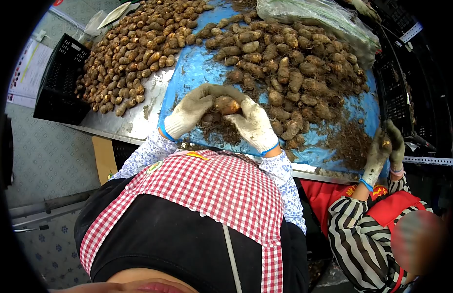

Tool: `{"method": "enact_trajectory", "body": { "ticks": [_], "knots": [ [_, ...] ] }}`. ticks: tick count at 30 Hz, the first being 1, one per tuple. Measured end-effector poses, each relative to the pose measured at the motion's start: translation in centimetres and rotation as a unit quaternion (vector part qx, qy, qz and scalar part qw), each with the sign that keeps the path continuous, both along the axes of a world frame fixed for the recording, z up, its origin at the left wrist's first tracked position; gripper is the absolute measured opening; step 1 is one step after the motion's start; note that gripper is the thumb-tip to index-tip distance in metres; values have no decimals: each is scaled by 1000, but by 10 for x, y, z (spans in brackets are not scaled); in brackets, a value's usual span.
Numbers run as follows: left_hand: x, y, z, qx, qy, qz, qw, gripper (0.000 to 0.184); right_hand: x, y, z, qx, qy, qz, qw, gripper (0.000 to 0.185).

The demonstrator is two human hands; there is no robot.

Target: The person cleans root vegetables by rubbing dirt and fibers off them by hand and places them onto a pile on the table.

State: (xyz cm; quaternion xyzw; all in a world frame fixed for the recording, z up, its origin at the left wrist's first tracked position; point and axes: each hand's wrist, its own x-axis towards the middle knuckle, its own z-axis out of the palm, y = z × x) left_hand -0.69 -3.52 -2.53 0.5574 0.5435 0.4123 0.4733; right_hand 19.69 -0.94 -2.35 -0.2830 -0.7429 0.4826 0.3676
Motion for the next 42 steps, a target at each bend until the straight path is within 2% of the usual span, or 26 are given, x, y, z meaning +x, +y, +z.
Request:
{"method": "enact_trajectory", "body": {
  "ticks": [2,5,6,7,8,9,12,14,16,18,20,21,22,23,24,25,26,28,31,32,34,35,37,40,41,42],
  "knots": [
    [5,-10,46,-160,-114,3,980,33,1,1,-5,-69,40,-2,997,60],
    [4,-5,44,-136,-91,-32,986,35,-1,7,-2,4,-35,-6,999,65],
    [8,-4,40,-81,17,-38,996,35,-3,10,-1,44,-76,-5,996,66],
    [15,-5,34,-26,123,-42,991,35,-6,8,3,123,-50,1,991,67],
    [24,-8,44,28,229,-44,972,35,-5,7,5,142,-131,-24,981,69],
    [27,-12,60,-2,258,-48,965,34,-4,7,8,127,-134,-24,983,67],
    [29,0,64,-162,154,2,975,32,0,6,1,68,-58,-16,996,62],
    [7,2,16,-38,84,-14,996,34,2,5,-8,30,-8,-17,999,60],
    [0,-1,11,-46,7,-20,999,34,1,4,-11,0,16,-27,1000,59],
    [4,-9,48,-180,-80,-21,980,34,-2,4,-15,-15,5,-41,999,59],
    [5,-13,51,-62,1,-44,997,33,-8,6,1,33,-60,-58,996,54],
    [8,-9,54,7,37,-67,997,33,-9,10,-26,31,10,-70,997,43],
    [8,-7,24,146,96,-50,983,31,0,1,15,97,-116,-43,988,33],
    [10,-1,18,93,103,-45,989,30,-2,-2,7,77,-113,-45,990,30],
    [16,-1,35,39,107,-40,993,30,-5,0,4,125,-90,-36,987,29],
    [16,-1,30,27,41,-35,998,29,-5,0,1,137,-123,-47,982,31],
    [14,4,24,20,-3,-64,998,27,-2,-5,25,25,-220,-32,975,32],
    [20,4,16,34,-112,-50,992,25,-12,8,-34,-31,-71,-50,996,42],
    [14,2,14,-39,-165,-30,985,20,-3,-9,30,-61,-32,-11,998,42],
    [12,-2,18,-86,-184,-8,979,20,0,-4,19,-73,-115,-2,991,43],
    [7,-3,12,-121,-193,-11,974,20,-1,-6,12,-59,-43,42,996,44],
    [2,-5,18,-137,-193,-28,971,20,-2,-7,12,0,4,37,999,48],
    [0,-5,21,-169,-232,-63,956,20,-1,-6,14,85,-53,24,995,52],
    [17,-11,33,-105,-34,-35,993,18,-6,-8,13,102,-91,16,991,52],
    [14,-8,13,-33,-35,-35,998,16,-9,-8,10,117,-107,8,987,52],
    [8,-6,2,-56,-59,-22,996,15,-11,-6,10,132,-123,1,984,52]
  ]
}}
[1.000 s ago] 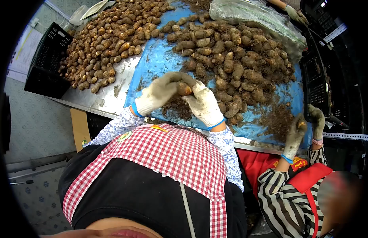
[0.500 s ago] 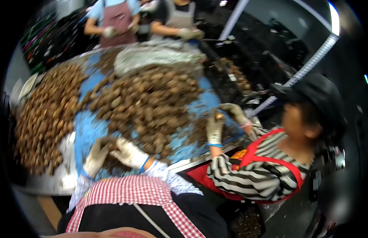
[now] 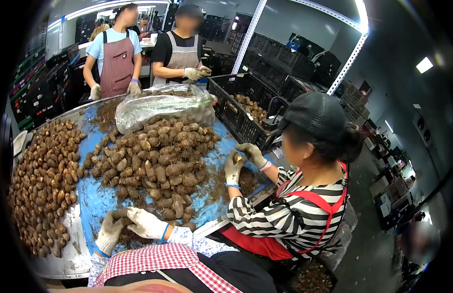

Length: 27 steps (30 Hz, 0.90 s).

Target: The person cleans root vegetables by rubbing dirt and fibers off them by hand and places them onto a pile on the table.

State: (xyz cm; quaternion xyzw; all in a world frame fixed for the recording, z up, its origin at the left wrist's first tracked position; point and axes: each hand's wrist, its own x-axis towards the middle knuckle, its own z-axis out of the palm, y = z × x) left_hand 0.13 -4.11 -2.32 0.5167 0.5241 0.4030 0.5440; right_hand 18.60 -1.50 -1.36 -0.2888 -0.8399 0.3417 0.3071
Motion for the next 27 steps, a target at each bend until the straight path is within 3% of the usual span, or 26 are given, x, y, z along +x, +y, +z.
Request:
{"method": "enact_trajectory", "body": {
  "ticks": [4,8,10,11,14,15,19,22,23,26,27],
  "knots": [
    [-6,-2,8,-83,-100,48,990,13,-6,-1,-18,37,19,-9,999,61],
    [-10,-6,8,-104,-131,36,985,17,-1,-4,-5,-69,41,27,996,61],
    [-12,-7,-3,-102,-124,25,987,20,-6,-6,-15,-20,-5,-1,1000,58],
    [-12,-7,-5,-89,-63,17,994,21,-6,-11,-6,-9,-7,-5,1000,58],
    [-16,-13,-11,-55,-87,26,994,19,-12,-10,-21,21,-6,5,1000,57],
    [-21,-10,-35,-32,-69,48,996,19,-12,-13,-18,33,-13,0,999,55],
    [-17,-22,-18,-81,-167,61,981,21,-12,-19,-14,70,22,20,997,54],
    [-6,-29,-9,-93,-201,65,973,22,-3,-27,-10,42,42,-1,998,56],
    [-6,-29,-16,-94,-194,72,974,22,-7,-25,-28,-9,11,-23,1000,65],
    [7,-32,-12,-61,-72,115,989,23,-11,-26,-71,-133,2,-97,986,61],
    [14,-35,-8,-36,-37,124,991,24,-18,-20,-94,-197,59,-95,974,61]
  ]
}}
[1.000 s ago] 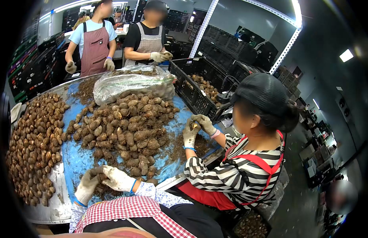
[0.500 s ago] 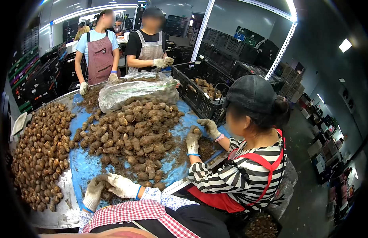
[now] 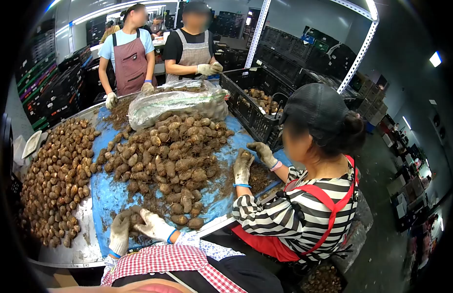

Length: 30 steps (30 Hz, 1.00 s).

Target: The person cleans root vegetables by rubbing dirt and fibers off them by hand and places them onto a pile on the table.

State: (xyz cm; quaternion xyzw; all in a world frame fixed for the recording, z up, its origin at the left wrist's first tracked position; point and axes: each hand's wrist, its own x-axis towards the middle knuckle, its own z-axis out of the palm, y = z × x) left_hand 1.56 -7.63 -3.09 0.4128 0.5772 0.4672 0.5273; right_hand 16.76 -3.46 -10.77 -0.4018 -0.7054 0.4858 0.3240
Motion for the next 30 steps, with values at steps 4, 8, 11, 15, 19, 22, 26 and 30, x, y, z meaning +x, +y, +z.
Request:
{"method": "enact_trajectory", "body": {
  "ticks": [4,8,11,15,19,22,26,30],
  "knots": [
    [-10,-2,-30,144,211,-50,965,25,25,-15,72,48,-100,0,994,52],
    [-9,-12,8,-50,-27,-13,998,27,16,-15,62,117,-145,44,981,59],
    [-17,-17,2,-49,-128,6,991,27,10,-15,58,208,-145,73,965,59],
    [-14,-20,10,-47,-275,1,960,30,17,-19,79,6,0,57,998,54],
    [-20,-6,-13,132,264,-39,955,26,14,-21,87,-65,94,-3,993,52],
    [-18,-2,20,238,434,-26,869,31,-5,-11,68,-35,110,-74,991,48],
    [-56,10,0,153,213,-67,963,34,-22,-19,94,-9,86,-156,984,43],
    [-63,14,6,134,74,-75,985,44,-44,-21,95,-38,112,-204,972,48]
  ]
}}
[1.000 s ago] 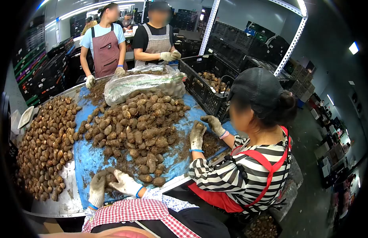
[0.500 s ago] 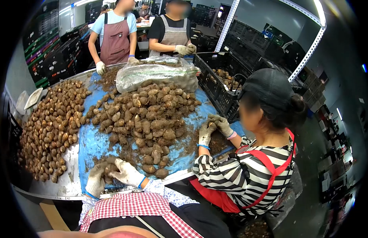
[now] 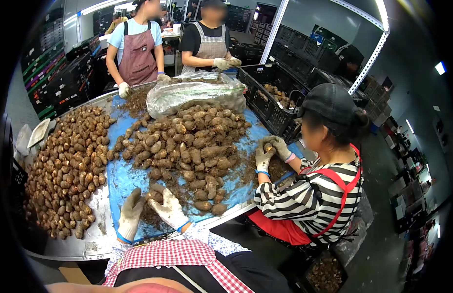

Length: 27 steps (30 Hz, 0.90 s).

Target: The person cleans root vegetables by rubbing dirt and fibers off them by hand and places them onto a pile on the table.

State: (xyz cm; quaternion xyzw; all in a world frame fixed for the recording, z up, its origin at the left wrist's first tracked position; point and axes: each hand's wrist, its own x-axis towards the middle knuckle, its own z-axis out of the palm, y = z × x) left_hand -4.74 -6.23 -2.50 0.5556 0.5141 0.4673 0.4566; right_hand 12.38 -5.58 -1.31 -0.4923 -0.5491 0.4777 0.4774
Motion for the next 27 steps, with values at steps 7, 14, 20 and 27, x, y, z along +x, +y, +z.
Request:
{"method": "enact_trajectory", "body": {
  "ticks": [7,14,20,27],
  "knots": [
    [-22,-16,-37,-183,-408,-110,888,49,-50,-4,-10,139,-191,-58,970,43],
    [-46,-14,8,-81,-340,-159,923,52,-78,-8,1,55,-94,-36,993,31],
    [-43,-8,5,-143,-362,-148,909,54,-72,-10,-12,147,-194,-81,966,21],
    [-51,11,-55,-104,-216,-74,968,37,-82,-2,1,3,-101,-51,994,17]
  ]
}}
